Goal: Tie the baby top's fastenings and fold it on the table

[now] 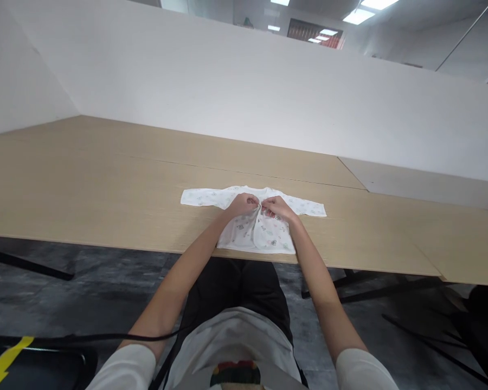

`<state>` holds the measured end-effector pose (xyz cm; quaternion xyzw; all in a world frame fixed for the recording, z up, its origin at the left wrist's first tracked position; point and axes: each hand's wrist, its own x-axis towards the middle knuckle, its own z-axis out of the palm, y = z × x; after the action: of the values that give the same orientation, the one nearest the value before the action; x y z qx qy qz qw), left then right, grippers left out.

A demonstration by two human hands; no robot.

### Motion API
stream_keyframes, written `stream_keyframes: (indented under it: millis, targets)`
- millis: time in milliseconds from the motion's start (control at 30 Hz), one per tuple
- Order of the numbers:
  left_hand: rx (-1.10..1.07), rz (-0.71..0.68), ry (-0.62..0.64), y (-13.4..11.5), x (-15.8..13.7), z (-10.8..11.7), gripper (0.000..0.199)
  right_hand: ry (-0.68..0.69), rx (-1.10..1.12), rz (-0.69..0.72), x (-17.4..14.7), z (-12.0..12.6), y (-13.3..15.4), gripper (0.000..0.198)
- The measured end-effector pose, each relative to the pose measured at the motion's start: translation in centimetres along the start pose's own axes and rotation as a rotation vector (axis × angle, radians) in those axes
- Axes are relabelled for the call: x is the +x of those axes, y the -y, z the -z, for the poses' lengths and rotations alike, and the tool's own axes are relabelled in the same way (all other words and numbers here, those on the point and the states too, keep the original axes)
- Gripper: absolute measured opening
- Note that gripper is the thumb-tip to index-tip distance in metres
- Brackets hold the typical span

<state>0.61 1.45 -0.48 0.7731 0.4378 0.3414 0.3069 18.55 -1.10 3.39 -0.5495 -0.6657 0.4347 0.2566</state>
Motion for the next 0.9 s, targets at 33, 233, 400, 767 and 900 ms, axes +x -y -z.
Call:
stream_keyframes:
  millis: [33, 233, 400, 767, 900]
  targets:
    - [-0.014, 0.008, 0.002, -0.1, 0.0, 0.0, 0.021, 0.01, -0.008, 0.007, 0.0, 0.0, 0.0, 0.017]
    - [-0.047, 0.075, 0.033, -0.6, -0.2, 0.3, 0.021, -0.002, 0.025, 0.042, 0.3, -0.3, -0.6, 0.008]
    - [-0.055, 0.098, -0.035, -0.9, -0.3, 0.3, 0.024, -0.074, 0.019, 0.064, 0.9, -1.0, -1.2, 0.005]
    - [-0.048, 0.071, -0.038, -2.4, -0.9, 0.5, 0.026, -0.134, 0.039, 0.042, 1.1, -1.5, -1.6, 0.008]
    - [0.017, 0.008, -0.033, -1.9, -0.8, 0.6, 0.021, -0.141, 0.039, 0.02, 1.6, -1.4, -2.2, 0.015]
